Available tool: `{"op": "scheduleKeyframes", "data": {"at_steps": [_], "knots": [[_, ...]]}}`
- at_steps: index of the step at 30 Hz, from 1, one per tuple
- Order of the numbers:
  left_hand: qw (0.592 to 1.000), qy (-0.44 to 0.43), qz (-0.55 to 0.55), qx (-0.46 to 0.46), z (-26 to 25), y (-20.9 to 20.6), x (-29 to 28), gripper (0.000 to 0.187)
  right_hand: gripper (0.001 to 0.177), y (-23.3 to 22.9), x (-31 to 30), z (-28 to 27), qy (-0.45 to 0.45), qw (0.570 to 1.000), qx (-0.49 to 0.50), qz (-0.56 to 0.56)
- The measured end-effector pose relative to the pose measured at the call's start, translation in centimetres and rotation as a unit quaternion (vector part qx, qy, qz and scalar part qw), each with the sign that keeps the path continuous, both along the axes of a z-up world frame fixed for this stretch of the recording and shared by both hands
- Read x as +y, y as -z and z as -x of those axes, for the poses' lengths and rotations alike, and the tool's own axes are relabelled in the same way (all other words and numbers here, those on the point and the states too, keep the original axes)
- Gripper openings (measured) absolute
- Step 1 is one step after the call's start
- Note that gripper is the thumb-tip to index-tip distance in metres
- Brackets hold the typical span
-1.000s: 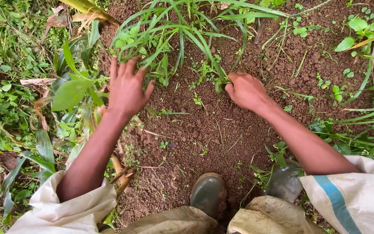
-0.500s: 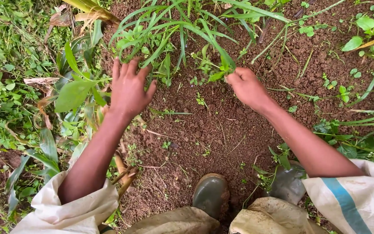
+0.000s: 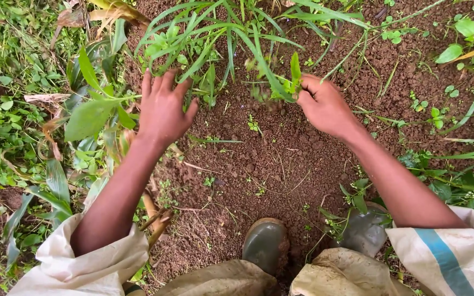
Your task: The person pulls weeds by hand from the soil around corn plants in a field. They gather the removed weeds into a pile and continue clearing the area around the base of the crops.
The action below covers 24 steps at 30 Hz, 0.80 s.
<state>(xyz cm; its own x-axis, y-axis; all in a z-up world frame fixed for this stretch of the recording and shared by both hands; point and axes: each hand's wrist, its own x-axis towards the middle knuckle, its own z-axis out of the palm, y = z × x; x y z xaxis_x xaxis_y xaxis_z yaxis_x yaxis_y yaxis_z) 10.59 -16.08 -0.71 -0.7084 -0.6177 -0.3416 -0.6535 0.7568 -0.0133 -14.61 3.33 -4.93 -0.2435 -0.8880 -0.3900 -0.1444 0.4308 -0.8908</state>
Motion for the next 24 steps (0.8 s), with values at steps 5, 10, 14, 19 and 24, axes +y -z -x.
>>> {"op": "scheduleKeyframes", "data": {"at_steps": [5, 10, 14, 19, 24], "knots": [[1.000, -0.001, 0.007, 0.009, -0.2, 0.3, 0.0, 0.039, 0.027, -0.1, 0.5, 0.9, 0.039, 0.996, -0.047, 0.069], [1.000, 0.000, 0.001, 0.011, -0.2, 0.6, -0.1, 0.040, 0.020, -4.5, 0.8, 1.7, 0.051, 0.996, -0.020, 0.075], [1.000, 0.009, 0.007, 0.013, 0.0, 0.6, 0.0, 0.039, 0.021, -3.3, 1.4, 3.2, 0.007, 0.989, 0.080, 0.121], [1.000, 0.022, 0.009, 0.019, -1.0, 2.2, -0.9, 0.051, 0.022, -7.2, 2.2, 3.1, -0.019, 0.980, 0.198, -0.024], [0.998, 0.010, 0.004, 0.069, -1.4, 1.6, 0.1, 0.051, 0.023, -12.3, 3.5, 3.4, -0.078, 0.960, 0.259, -0.070]]}}
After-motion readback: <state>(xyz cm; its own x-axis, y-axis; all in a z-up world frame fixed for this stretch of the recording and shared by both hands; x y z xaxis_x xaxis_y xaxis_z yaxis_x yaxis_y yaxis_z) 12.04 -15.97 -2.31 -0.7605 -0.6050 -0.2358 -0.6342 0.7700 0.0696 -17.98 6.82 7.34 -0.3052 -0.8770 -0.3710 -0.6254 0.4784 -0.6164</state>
